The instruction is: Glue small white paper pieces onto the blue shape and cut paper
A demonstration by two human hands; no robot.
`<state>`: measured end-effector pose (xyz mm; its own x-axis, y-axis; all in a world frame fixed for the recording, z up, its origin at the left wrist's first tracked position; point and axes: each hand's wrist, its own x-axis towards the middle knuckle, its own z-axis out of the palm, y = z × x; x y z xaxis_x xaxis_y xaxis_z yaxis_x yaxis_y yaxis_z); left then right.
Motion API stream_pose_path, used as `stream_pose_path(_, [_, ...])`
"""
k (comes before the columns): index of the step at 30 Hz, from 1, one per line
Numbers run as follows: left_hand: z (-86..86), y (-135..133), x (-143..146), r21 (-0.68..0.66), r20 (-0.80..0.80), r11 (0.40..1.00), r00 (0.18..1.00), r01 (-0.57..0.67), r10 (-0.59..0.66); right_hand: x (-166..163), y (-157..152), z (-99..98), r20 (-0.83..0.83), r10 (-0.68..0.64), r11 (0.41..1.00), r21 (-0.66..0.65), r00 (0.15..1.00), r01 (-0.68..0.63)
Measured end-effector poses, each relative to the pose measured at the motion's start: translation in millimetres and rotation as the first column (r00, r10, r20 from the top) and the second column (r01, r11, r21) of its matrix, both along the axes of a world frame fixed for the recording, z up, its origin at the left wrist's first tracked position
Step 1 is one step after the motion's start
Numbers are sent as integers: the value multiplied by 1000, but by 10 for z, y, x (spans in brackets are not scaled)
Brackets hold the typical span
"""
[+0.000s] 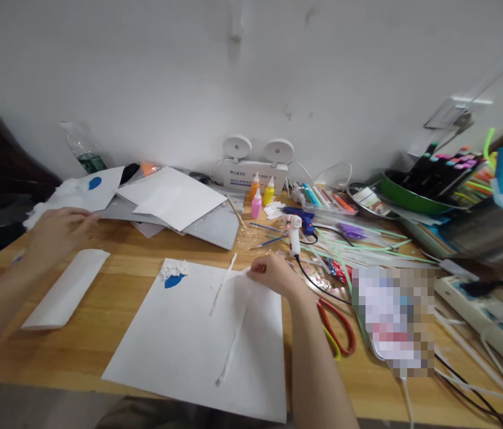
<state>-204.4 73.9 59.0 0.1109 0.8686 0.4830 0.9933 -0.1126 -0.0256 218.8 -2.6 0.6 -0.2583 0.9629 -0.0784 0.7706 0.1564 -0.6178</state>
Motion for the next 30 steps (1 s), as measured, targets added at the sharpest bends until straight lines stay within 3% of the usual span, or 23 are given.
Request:
stream_pose_path(3, [72, -189, 277, 39, 76, 989, 986, 144, -147, 70, -30, -29, -9, 64, 982, -176, 998, -64])
stream_pose_path(5, [128, -348, 521, 34, 170, 972, 957, 234, -236, 49, -41, -72, -19, 114, 970, -216, 993, -115])
stream_pose_path(9, [140, -656, 1064, -47, 431, 855, 783, 517, -449, -60, -53, -107, 0, 148, 969, -200, 989, -145])
stream_pose_path(13, [-71, -879, 1607, -200, 688, 718, 618, 666, -381, -115, -65, -44, -11, 180, 965, -192, 984, -179])
stream_pose_path(18, [-413, -983, 2141, -270, 803, 555, 502, 787, -321, -72, -55, 2, -83, 161, 977, -130, 983, -171])
stream_pose_path(24, [-642, -902, 2398, -232, 761, 682, 566, 694, -316, -14, -35, 24, -151, 113, 983, -124, 982, -132])
stream_pose_path(26, [-661, -886, 2431, -226, 786, 670, 539, 707, -303, -15, -41, 72, -228, 111, 986, -94, 967, -135])
stream_pose_path(30, [-587, -870, 2434, -214, 898, 599, 397, 772, -191, -42, -46, 127, -409, 39, 997, -51, 912, -65])
